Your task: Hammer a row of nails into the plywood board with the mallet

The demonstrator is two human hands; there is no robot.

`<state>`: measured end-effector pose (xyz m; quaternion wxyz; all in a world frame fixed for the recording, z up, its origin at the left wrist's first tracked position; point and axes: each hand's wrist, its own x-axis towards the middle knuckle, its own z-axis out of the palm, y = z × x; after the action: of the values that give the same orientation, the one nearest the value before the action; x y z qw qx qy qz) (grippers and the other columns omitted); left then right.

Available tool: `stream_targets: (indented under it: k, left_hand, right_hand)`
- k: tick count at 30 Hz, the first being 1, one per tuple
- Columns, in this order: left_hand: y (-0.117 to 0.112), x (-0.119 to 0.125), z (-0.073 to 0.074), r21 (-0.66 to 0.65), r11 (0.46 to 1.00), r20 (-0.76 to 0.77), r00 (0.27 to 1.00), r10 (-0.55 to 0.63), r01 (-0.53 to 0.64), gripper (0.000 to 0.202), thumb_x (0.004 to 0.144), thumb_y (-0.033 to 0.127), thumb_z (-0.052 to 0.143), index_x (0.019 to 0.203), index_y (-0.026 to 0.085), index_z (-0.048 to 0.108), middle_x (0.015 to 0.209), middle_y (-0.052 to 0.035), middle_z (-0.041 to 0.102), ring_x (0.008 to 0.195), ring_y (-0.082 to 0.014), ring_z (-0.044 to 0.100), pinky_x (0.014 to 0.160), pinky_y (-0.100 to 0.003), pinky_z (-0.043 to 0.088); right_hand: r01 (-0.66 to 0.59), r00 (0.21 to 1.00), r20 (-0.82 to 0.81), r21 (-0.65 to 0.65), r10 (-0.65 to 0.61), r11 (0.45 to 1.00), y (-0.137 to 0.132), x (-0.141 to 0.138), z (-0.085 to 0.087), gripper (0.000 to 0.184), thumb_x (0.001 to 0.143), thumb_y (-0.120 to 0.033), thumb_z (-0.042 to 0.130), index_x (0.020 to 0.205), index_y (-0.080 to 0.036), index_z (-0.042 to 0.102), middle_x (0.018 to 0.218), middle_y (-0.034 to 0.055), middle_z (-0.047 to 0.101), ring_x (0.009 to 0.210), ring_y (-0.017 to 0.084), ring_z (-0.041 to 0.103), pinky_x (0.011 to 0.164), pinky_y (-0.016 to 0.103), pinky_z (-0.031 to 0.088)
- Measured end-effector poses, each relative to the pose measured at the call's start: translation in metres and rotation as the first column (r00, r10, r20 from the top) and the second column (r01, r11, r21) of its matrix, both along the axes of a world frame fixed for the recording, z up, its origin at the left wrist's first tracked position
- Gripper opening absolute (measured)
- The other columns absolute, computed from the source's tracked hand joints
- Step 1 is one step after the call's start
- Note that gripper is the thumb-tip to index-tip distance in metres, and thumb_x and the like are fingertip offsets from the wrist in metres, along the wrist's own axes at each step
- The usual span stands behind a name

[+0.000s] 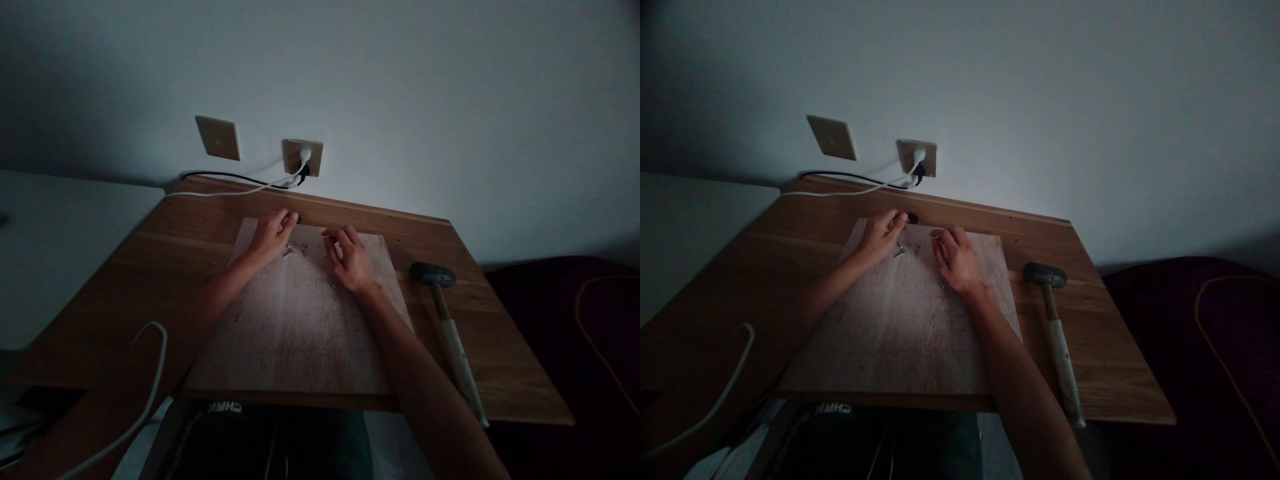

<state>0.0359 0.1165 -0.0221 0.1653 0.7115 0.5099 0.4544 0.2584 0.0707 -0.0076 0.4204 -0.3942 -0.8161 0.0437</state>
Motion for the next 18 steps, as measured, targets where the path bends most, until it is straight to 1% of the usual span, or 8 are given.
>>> stream_targets:
  k: [5, 8, 10, 11, 12, 14, 16, 18]
  left_hand:
    - [0.01, -0.009, -0.004, -0.088, 0.996, 0.25, 0.967, 0.037, -0.016, 0.056, 0.106, 0.065, 0.037, 0.089, 0.021, 0.065, 0.081, -0.0051, 0.073, 0.078, -0.0181, 0.07, 0.077, -0.03, 0.054]
    - [0.014, -0.011, -0.006, -0.113, 0.994, 0.341, 0.939, 0.049, -0.011, 0.06, 0.104, 0.069, 0.035, 0.087, 0.02, 0.066, 0.079, -0.0061, 0.073, 0.077, -0.0186, 0.07, 0.075, -0.031, 0.055]
    - [0.014, -0.01, -0.006, -0.114, 0.994, 0.362, 0.931, 0.042, -0.001, 0.06, 0.103, 0.071, 0.037, 0.086, 0.021, 0.065, 0.077, -0.0055, 0.073, 0.076, -0.0188, 0.07, 0.074, -0.031, 0.055]
    - [0.013, -0.01, -0.006, -0.11, 0.994, 0.363, 0.931, 0.034, 0.007, 0.06, 0.102, 0.072, 0.038, 0.086, 0.021, 0.065, 0.077, -0.0052, 0.072, 0.076, -0.0188, 0.071, 0.074, -0.031, 0.055]
    - [0.012, -0.009, -0.006, -0.106, 0.994, 0.358, 0.934, 0.021, 0.018, 0.059, 0.102, 0.072, 0.038, 0.086, 0.021, 0.065, 0.077, -0.005, 0.073, 0.076, -0.019, 0.071, 0.074, -0.031, 0.055]
    - [0.01, -0.009, -0.006, -0.099, 0.994, 0.342, 0.94, -0.005, 0.042, 0.058, 0.102, 0.072, 0.039, 0.088, 0.021, 0.065, 0.078, -0.0051, 0.073, 0.077, -0.0193, 0.071, 0.075, -0.031, 0.055]
    - [0.008, -0.008, -0.006, -0.088, 0.995, 0.33, 0.944, -0.021, 0.053, 0.056, 0.102, 0.07, 0.039, 0.09, 0.021, 0.064, 0.08, -0.0056, 0.074, 0.079, -0.0197, 0.072, 0.076, -0.031, 0.055]
    - [0.008, -0.009, -0.004, -0.073, 0.997, 0.319, 0.948, -0.011, 0.036, 0.051, 0.104, 0.064, 0.04, 0.091, 0.021, 0.064, 0.08, -0.0058, 0.074, 0.079, -0.0199, 0.072, 0.076, -0.03, 0.054]
  right_hand:
    - [0.295, 0.955, -0.07, 0.076, -0.29, 0.953, 0.005, 0.031, 0.019, 0.02, 0.102, -0.024, 0.047, 0.1, -0.022, 0.068, 0.091, 0.0064, 0.067, 0.079, 0.021, 0.063, 0.073, 0.034, 0.052]
    - [0.459, 0.885, 0.1, -0.012, -0.455, 0.889, 0.0, 0.073, 0.039, 0.021, 0.101, -0.027, 0.049, 0.103, -0.02, 0.069, 0.097, 0.0084, 0.069, 0.078, 0.02, 0.064, 0.074, 0.033, 0.051]
    - [0.568, 0.806, 0.238, -0.052, -0.542, 0.821, -0.016, 0.107, 0.047, 0.021, 0.099, -0.031, 0.052, 0.093, -0.02, 0.068, 0.095, 0.0101, 0.07, 0.081, 0.023, 0.065, 0.078, 0.035, 0.05]
    - [0.595, 0.78, 0.294, -0.079, -0.552, 0.8, -0.027, 0.124, 0.048, 0.022, 0.099, -0.033, 0.054, 0.089, -0.02, 0.068, 0.092, 0.0112, 0.07, 0.082, 0.024, 0.065, 0.078, 0.036, 0.05]
    - [0.669, 0.704, 0.43, -0.134, -0.566, 0.731, -0.039, 0.139, 0.046, 0.025, 0.1, -0.036, 0.052, 0.089, -0.02, 0.067, 0.094, 0.0125, 0.071, 0.085, 0.025, 0.067, 0.079, 0.037, 0.05]
    - [0.8, 0.564, 0.616, -0.244, -0.55, 0.548, -0.064, 0.163, 0.037, 0.026, 0.1, -0.043, 0.054, 0.099, -0.019, 0.066, 0.103, 0.0159, 0.071, 0.093, 0.029, 0.069, 0.08, 0.038, 0.05]
    - [0.832, 0.532, 0.631, -0.265, -0.565, 0.488, -0.084, 0.176, 0.025, 0.031, 0.097, -0.046, 0.058, 0.107, -0.018, 0.065, 0.108, 0.0176, 0.071, 0.092, 0.031, 0.072, 0.077, 0.04, 0.052]
    - [0.826, 0.549, 0.604, -0.284, -0.578, 0.488, -0.094, 0.18, 0.016, 0.031, 0.094, -0.046, 0.061, 0.109, -0.018, 0.064, 0.105, 0.0147, 0.072, 0.089, 0.03, 0.073, 0.076, 0.039, 0.053]
